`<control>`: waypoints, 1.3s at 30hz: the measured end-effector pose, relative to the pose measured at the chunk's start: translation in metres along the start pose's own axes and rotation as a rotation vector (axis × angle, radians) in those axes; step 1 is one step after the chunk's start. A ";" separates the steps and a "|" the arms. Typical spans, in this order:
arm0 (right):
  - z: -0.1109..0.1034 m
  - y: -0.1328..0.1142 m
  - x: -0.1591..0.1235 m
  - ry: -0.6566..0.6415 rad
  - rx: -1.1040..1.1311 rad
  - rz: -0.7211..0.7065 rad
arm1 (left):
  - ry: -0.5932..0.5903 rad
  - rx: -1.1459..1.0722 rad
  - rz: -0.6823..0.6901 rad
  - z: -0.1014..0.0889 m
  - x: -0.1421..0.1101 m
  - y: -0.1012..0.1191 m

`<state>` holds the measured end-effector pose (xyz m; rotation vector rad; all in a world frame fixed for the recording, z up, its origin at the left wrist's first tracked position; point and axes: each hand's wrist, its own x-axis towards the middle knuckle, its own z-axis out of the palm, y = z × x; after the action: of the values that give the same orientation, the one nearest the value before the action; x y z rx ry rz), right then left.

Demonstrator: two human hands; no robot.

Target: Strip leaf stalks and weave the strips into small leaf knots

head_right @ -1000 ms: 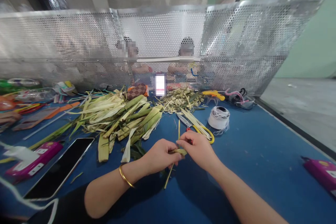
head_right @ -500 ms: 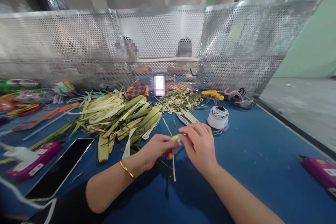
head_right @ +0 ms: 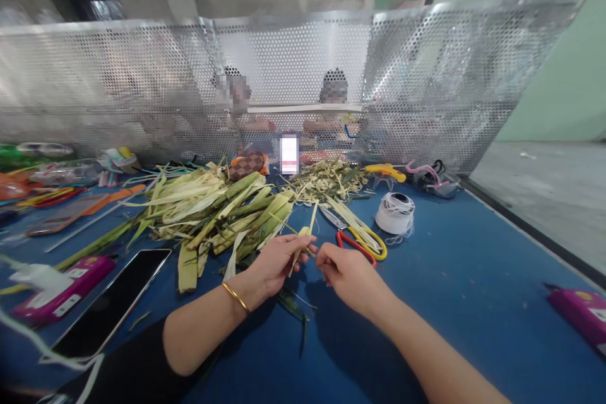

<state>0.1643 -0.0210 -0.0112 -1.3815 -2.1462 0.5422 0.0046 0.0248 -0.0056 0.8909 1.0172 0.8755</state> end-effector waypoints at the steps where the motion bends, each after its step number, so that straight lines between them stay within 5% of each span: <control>1: 0.000 0.000 0.000 0.031 -0.040 -0.003 | -0.008 -0.044 -0.034 0.000 0.001 0.000; 6: 0.008 -0.014 -0.002 0.373 -0.457 -0.321 | -0.086 -0.208 -0.128 -0.001 0.001 -0.002; 9: 0.016 -0.022 -0.002 0.311 -0.597 -0.516 | -0.121 -0.228 -0.157 0.000 0.000 -0.007; 14: 0.027 -0.020 0.000 0.211 -0.793 -0.553 | -0.129 -0.214 -0.170 0.002 -0.002 -0.011; 18: 0.028 -0.014 0.001 0.275 -0.695 -0.556 | -0.184 -0.171 -0.202 0.001 -0.005 -0.001; 24: 0.021 -0.015 0.002 0.448 -0.446 -0.468 | -0.262 -0.085 -0.070 -0.001 -0.008 0.009; 39: 0.016 -0.029 -0.006 0.366 -0.394 -0.724 | -0.109 -0.039 -0.076 0.006 -0.017 0.011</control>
<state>0.1354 -0.0388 -0.0081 -0.6938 -2.2912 -0.3966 0.0033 0.0125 0.0114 0.8528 0.9308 0.7727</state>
